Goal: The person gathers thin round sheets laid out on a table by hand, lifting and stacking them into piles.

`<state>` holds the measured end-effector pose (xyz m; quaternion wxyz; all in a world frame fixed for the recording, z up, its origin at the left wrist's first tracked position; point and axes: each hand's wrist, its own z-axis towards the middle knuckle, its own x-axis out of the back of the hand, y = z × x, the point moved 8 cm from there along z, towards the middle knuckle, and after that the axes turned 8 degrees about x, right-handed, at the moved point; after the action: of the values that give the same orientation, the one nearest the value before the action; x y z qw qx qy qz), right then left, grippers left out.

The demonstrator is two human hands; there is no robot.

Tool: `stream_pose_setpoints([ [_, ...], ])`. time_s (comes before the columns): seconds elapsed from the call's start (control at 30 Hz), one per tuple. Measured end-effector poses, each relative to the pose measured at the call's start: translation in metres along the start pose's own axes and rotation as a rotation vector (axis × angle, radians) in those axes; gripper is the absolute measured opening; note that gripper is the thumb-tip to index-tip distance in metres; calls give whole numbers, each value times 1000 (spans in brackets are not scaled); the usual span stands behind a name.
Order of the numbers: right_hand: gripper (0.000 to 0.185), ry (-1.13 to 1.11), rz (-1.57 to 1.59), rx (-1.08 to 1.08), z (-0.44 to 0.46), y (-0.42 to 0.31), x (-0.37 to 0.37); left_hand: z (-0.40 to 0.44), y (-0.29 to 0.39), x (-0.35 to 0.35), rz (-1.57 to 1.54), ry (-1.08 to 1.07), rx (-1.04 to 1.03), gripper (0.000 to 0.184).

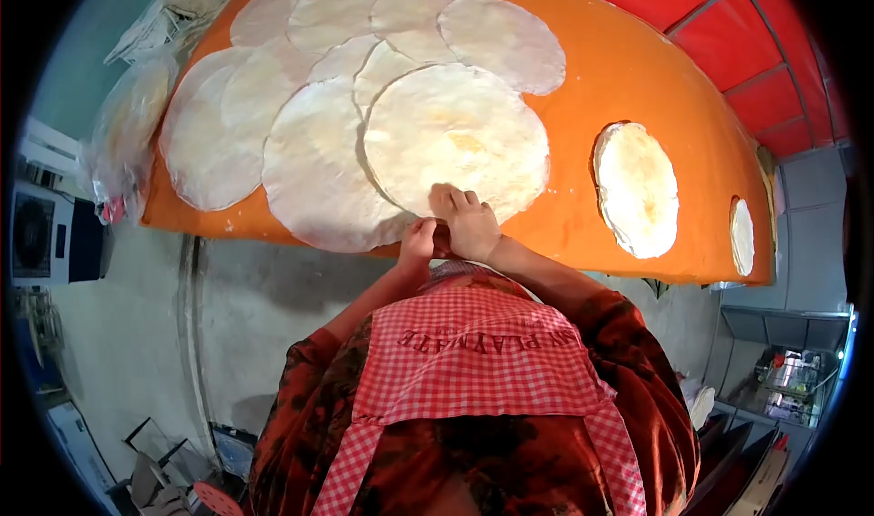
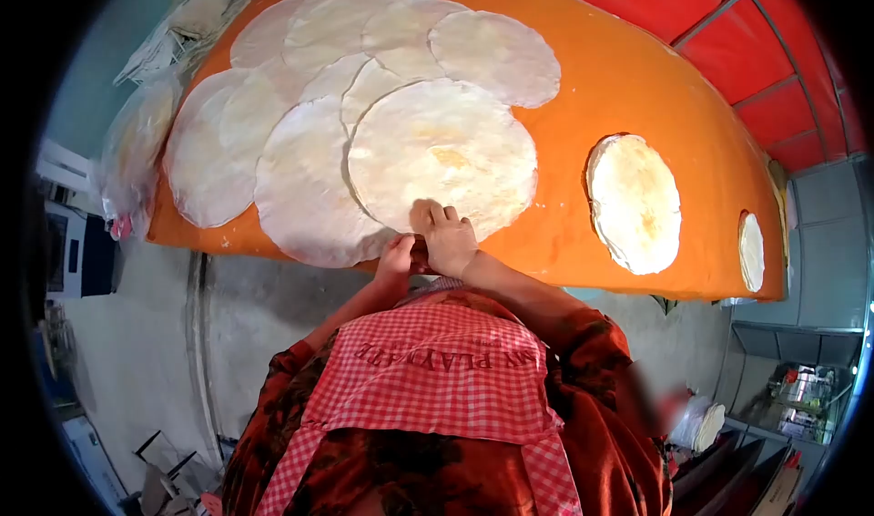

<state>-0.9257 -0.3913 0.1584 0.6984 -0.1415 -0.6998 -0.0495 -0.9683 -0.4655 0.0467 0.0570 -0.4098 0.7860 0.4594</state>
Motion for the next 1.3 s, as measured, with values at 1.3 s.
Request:
stream_pose_setpoints([
  [1.3, 45, 509, 1654, -1098, -103, 297, -83, 37, 73, 7, 102, 93, -93, 19],
])
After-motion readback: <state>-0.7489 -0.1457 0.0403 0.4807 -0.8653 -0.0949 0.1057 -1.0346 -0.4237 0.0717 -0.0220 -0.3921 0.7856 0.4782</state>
